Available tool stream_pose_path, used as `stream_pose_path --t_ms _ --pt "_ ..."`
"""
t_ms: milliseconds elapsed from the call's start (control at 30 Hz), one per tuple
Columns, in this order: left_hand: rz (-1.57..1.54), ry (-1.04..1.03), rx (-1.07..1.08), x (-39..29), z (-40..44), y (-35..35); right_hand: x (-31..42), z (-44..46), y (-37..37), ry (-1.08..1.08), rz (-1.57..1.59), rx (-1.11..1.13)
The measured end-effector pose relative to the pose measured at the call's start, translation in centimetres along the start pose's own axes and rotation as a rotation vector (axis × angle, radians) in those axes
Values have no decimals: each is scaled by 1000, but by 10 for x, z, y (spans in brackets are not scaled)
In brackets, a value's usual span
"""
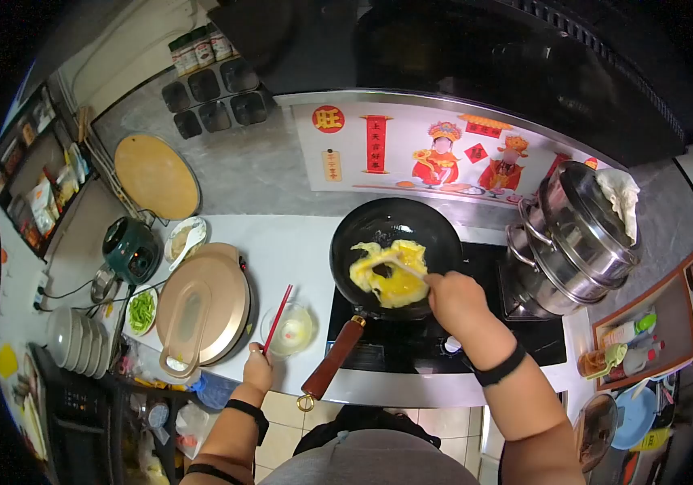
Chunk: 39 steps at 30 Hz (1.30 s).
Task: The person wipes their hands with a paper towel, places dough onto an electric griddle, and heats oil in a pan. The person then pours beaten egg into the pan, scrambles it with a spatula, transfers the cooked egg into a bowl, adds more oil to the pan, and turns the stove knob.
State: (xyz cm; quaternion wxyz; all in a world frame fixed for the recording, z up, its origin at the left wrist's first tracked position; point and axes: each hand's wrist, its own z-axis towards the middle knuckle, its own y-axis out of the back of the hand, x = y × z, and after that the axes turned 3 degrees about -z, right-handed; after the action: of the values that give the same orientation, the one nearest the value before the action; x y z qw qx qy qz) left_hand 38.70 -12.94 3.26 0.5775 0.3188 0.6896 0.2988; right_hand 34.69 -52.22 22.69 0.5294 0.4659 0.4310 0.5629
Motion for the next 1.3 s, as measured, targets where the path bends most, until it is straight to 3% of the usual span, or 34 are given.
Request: stream_pose_path --t_ms 67,200,433,567,633,733,767,833,900,1033,1100,1133,1200,1300 --pt "16 -37 -17 5 2 0 -3 15 -17 -81 40 -95" --pt "3 -39 0 0 1 2 -12 21 -35 -60 58 -32" --pt "-100 -56 20 0 -2 7 -25 -30 69 41 -30 113" --pt "-99 -101 -30 12 2 2 -17 -21 43 -7 -32 72" --pt "98 -467 -346 11 3 1 -19 0 14 -61 -31 44" --pt "-23 -613 -481 -29 -7 27 -19 24 -8 -142 -2 -3" --pt "-25 -618 -475 -31 -12 29 -22 30 -18 -150 7 -3" --pt "-547 -306 -136 -35 -23 33 -26 28 -21 -162 14 -4" --pt "-554 -285 -91 -70 -52 61 -28 16 -2 -82 -16 121" --pt "-457 -290 -45 -74 -80 75 -36 -16 63 47 -28 92" --pt "-650 -200 134 -69 -91 76 -32 -20 67 58 -51 165" --pt "-646 -202 138 -71 -91 73 -29 -22 66 67 -70 233" --pt "-561 -600 -3 -80 -91 62 -28 -9 42 36 -52 133" --pt "-522 -525 124 -113 -104 69 -19 13 14 -28 -53 3"
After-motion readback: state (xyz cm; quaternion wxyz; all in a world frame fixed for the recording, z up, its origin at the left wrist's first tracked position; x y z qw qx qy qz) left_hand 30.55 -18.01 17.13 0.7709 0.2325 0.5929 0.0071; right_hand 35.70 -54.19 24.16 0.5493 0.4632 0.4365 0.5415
